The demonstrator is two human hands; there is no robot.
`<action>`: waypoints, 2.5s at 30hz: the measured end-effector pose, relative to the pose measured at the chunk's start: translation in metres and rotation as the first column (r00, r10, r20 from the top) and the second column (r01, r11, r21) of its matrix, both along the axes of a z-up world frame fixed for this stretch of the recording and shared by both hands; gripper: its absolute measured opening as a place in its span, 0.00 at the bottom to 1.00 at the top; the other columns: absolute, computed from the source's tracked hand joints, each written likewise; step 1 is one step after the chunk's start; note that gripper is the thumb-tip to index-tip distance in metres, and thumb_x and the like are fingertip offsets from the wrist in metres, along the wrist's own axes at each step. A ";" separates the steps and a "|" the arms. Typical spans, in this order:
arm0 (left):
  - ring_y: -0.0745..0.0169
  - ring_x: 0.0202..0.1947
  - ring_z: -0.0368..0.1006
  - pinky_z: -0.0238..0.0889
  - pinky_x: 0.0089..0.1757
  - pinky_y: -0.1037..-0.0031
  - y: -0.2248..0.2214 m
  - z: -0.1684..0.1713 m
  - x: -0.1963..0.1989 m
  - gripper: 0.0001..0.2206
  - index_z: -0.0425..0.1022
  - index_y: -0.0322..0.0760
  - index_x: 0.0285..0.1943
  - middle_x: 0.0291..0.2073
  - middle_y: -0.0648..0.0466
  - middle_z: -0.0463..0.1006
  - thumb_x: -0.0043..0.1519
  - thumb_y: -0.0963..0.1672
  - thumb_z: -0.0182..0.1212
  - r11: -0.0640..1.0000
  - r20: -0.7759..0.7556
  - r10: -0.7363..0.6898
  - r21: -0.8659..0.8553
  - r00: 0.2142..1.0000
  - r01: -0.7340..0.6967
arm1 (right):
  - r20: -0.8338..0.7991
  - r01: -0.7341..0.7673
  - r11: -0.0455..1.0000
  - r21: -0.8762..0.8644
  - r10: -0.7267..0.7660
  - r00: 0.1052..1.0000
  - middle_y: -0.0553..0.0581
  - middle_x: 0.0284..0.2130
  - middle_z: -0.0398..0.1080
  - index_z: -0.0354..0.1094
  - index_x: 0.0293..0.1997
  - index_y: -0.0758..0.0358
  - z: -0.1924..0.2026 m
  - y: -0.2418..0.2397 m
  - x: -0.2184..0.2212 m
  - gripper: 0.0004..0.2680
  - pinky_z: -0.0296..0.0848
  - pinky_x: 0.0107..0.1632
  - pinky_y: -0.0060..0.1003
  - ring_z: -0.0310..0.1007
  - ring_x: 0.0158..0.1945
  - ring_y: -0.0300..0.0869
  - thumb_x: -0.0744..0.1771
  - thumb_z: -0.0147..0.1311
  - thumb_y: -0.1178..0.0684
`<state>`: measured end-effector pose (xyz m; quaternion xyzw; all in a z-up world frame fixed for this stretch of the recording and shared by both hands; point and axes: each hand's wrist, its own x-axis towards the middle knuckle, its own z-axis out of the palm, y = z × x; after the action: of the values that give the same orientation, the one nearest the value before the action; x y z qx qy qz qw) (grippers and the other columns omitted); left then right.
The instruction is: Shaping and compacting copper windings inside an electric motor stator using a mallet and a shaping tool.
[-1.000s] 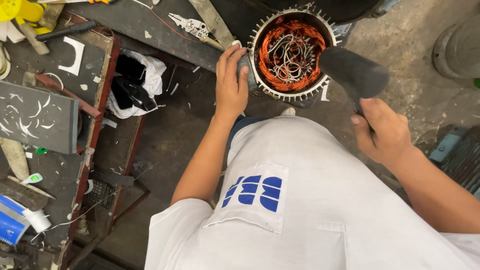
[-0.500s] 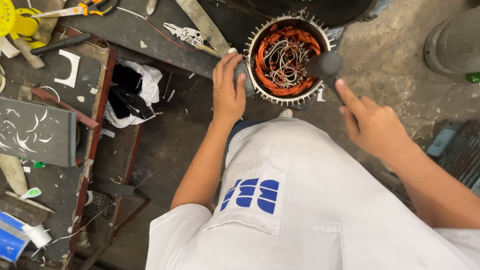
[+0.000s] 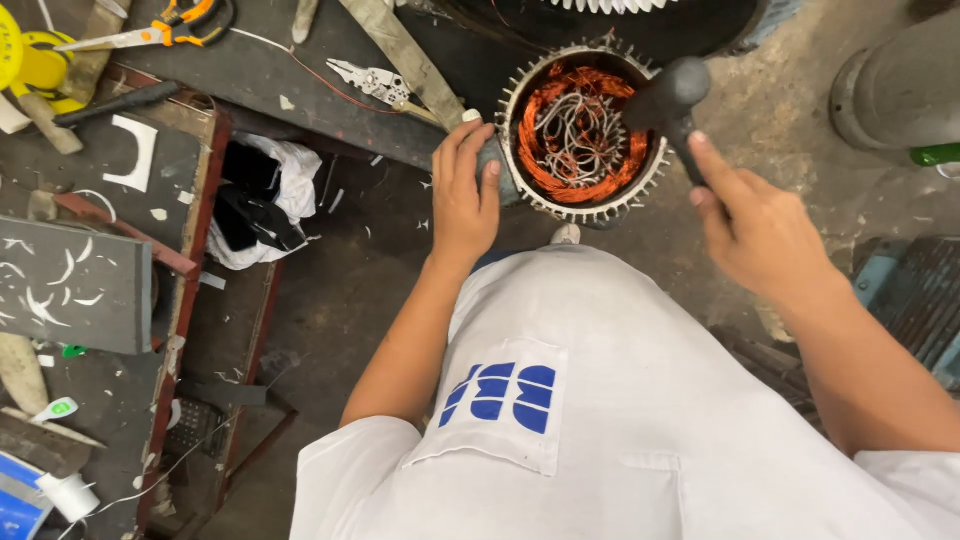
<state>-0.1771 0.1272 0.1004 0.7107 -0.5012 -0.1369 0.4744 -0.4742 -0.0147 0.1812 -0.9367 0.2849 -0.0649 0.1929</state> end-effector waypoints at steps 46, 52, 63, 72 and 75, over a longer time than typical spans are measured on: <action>0.51 0.52 0.63 0.57 0.46 0.63 -0.097 0.000 -0.020 0.19 0.77 0.40 0.52 0.51 0.52 0.72 0.50 0.37 0.64 0.970 0.712 -0.240 0.145 0.660 0.196 | 0.210 0.066 0.972 0.227 -0.115 0.971 0.65 0.33 0.70 0.54 0.76 0.76 0.025 -0.039 0.038 0.18 0.74 0.32 0.39 0.72 0.26 0.45 0.74 0.47 0.65; 0.50 0.47 0.69 0.61 0.47 0.64 -0.106 0.006 -0.023 0.20 0.70 0.37 0.56 0.46 0.48 0.73 0.54 0.36 0.60 0.958 0.696 -0.287 0.215 0.658 0.191 | 0.263 0.101 0.951 0.291 -0.181 0.948 0.64 0.32 0.70 0.55 0.76 0.72 0.016 -0.035 0.027 0.17 0.70 0.29 0.37 0.72 0.26 0.45 0.75 0.47 0.66; 0.64 0.34 0.76 0.63 0.33 0.72 -0.132 0.013 -0.058 0.11 0.76 0.42 0.47 0.37 0.58 0.80 0.70 0.42 0.43 0.283 0.196 -0.897 0.943 0.396 0.174 | 0.053 0.126 0.928 0.351 -0.155 0.987 0.65 0.46 0.73 0.56 0.73 0.68 0.028 -0.038 0.038 0.19 0.76 0.34 0.41 0.75 0.26 0.46 0.71 0.48 0.61; 0.50 0.42 0.70 0.66 0.36 0.62 -0.099 0.058 -0.039 0.15 0.72 0.38 0.50 0.44 0.50 0.76 0.53 0.40 0.57 0.959 0.707 -0.282 0.219 0.649 0.179 | 0.196 -0.010 0.984 0.178 -0.026 0.980 0.62 0.32 0.73 0.55 0.74 0.76 0.028 -0.065 0.038 0.18 0.68 0.34 0.39 0.71 0.28 0.46 0.74 0.49 0.63; 0.39 0.60 0.60 0.67 0.46 0.54 -0.130 0.007 -0.014 0.25 0.70 0.40 0.63 0.62 0.48 0.63 0.53 0.41 0.65 0.893 0.685 -0.415 0.432 0.599 0.124 | 0.157 -0.012 0.997 0.078 0.000 0.988 0.62 0.34 0.74 0.58 0.74 0.73 0.007 -0.070 0.024 0.18 0.70 0.33 0.42 0.70 0.28 0.47 0.73 0.52 0.60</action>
<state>-0.1914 -0.0026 0.1070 0.6860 -0.7247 0.0196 0.0614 -0.4506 -0.0843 0.1885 -0.9212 0.2682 -0.1267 0.2517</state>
